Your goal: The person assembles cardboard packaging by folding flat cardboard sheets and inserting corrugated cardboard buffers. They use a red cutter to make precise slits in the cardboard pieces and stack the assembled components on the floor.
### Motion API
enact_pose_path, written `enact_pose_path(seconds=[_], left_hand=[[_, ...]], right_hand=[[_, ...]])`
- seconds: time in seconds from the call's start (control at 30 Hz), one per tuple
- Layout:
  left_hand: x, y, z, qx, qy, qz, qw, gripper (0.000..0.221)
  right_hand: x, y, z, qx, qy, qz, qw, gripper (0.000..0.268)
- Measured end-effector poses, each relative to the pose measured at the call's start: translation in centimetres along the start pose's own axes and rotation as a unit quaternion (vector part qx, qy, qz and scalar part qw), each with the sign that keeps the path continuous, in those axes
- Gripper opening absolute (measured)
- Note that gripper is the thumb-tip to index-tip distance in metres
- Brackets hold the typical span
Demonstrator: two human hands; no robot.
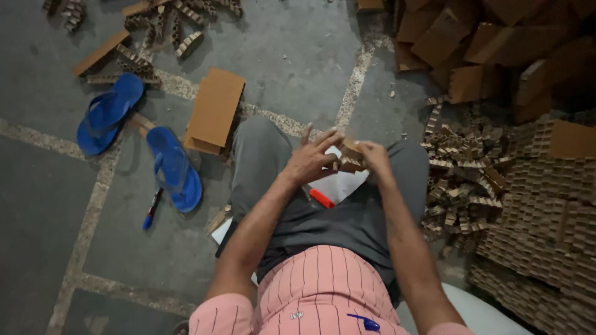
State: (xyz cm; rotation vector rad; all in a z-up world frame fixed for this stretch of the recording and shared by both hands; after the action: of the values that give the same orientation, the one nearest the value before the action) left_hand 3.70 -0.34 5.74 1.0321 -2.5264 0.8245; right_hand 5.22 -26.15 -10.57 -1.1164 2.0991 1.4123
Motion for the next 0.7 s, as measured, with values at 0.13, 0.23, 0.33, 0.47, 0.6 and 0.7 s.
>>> enact_pose_path(seconds=[0.13, 0.23, 0.33, 0.47, 0.6, 0.7], left_hand=[[-1.5, 0.1, 1.3, -0.006, 0.087, -0.110, 0.990, 0.029], [-2.4, 0.5, 2.2, 0.009, 0.098, -0.094, 0.991, 0.032], [-2.4, 0.5, 3.3, -0.015, 0.147, -0.096, 0.984, 0.041], [-2.1, 0.0, 3.8, 0.009, 0.122, -0.069, 0.990, 0.038], [-3.8, 0.0, 2.2, 0.089, 0.087, -0.108, 0.986, 0.036], [-5.8, 0.2, 3.7, 0.074, 0.303, -0.207, 0.927, 0.030]], right_hand=[[-7.2, 7.4, 0.2, 0.181, -0.021, -0.360, 0.915, 0.030], [-9.0, 10.8, 2.7, 0.123, 0.010, -0.416, 0.901, 0.029], [-7.1, 8.3, 3.9, 0.178, -0.016, -0.342, 0.923, 0.032], [-1.0, 1.0, 2.0, 0.229, -0.217, -0.197, 0.928, 0.044], [0.5, -1.2, -13.8, 0.438, 0.023, -0.207, 0.875, 0.053], [0.7, 2.0, -19.5, 0.497, 0.085, -0.256, 0.824, 0.073]])
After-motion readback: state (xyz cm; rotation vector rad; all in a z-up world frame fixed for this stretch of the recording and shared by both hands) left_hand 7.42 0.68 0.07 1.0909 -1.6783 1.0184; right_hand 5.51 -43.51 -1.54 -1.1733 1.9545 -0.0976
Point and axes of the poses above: each hand's wrist, its own y-axis away from the middle knuckle, its own z-axis out of the palm, x = y × z, the point moved 4 cm from there along -y, towards the middle knuckle, and after that the axes turned 1 degree about z, right-handed, at the moved point
